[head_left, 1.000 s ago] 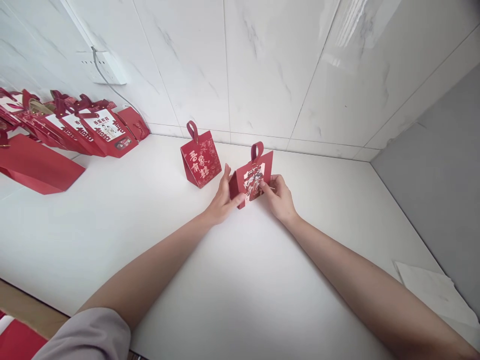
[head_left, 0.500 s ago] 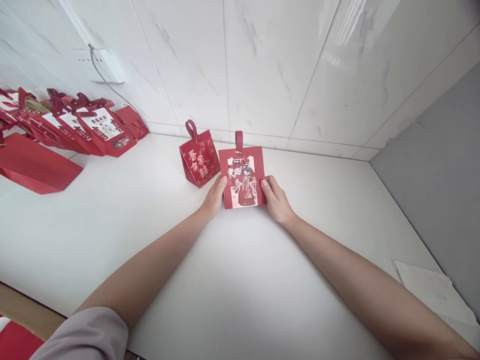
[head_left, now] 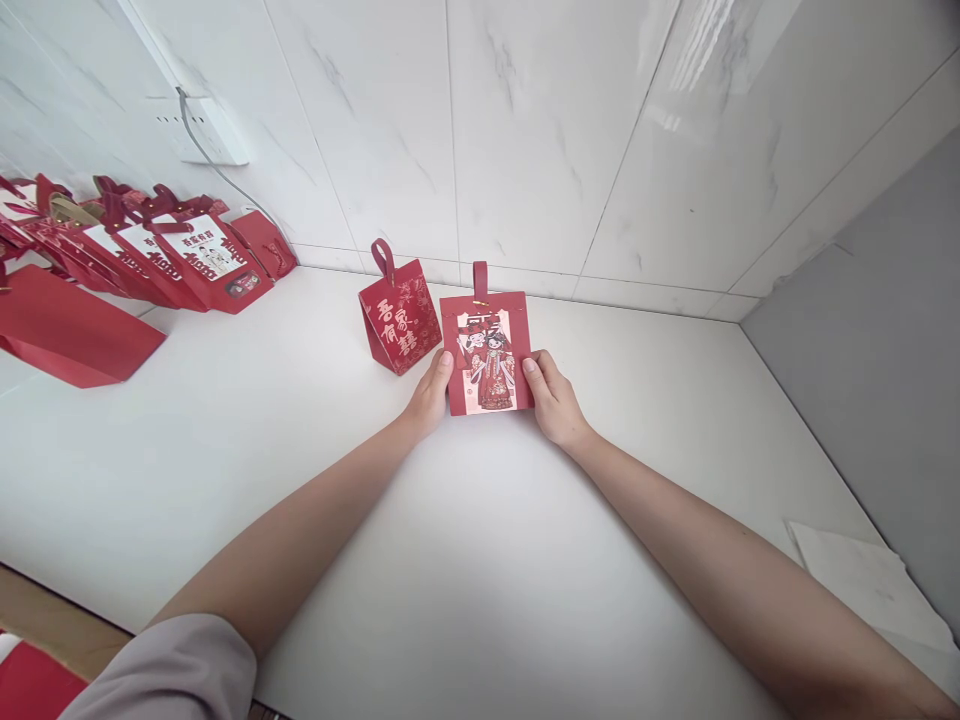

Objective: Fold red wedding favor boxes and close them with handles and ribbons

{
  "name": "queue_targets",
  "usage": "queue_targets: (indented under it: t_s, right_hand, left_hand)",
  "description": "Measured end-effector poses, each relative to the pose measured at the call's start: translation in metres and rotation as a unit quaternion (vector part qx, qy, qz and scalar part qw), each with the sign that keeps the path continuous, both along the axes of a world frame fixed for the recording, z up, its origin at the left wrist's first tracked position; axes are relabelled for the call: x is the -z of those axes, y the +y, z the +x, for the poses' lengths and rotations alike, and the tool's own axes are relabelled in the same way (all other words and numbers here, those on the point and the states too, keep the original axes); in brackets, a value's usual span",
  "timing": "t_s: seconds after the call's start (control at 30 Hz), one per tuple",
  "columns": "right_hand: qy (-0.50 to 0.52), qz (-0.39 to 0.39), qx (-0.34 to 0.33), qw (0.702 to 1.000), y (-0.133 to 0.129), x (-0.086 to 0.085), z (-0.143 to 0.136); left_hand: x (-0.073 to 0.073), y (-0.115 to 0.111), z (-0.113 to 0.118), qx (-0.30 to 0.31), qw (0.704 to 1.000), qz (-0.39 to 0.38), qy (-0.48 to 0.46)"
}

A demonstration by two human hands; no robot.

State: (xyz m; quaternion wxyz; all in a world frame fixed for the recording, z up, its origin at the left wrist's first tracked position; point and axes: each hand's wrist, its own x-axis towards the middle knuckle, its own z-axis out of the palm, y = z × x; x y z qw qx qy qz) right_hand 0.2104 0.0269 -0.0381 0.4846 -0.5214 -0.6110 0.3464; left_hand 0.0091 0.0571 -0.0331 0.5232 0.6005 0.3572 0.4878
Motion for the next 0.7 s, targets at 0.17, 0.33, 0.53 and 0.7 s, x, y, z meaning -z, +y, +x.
queue_targets:
  t_s: [0.17, 0.33, 0.53, 0.7]
  right_hand:
    - [0.015, -0.004, 0.002, 1.000, 0.000, 0.001, 0.000]
    - [0.111, 0.039, 0.027, 0.993, 0.000, -0.002, 0.000]
    - [0.197, 0.011, 0.040, 0.979, 0.000, -0.002, 0.001]
    - [0.199, 0.009, 0.025, 0.980, 0.002, 0.002, 0.000]
  left_hand:
    - [-0.001, 0.000, 0.000, -0.015, 0.999, 0.026, 0.036]
    - [0.001, 0.002, -0.003, -0.093, 0.986, 0.105, 0.090]
    - [0.001, 0.009, -0.008, -0.195, 0.977, 0.083, 0.031]
    - [-0.023, 0.002, -0.009, -0.129, 0.980, 0.148, 0.040]
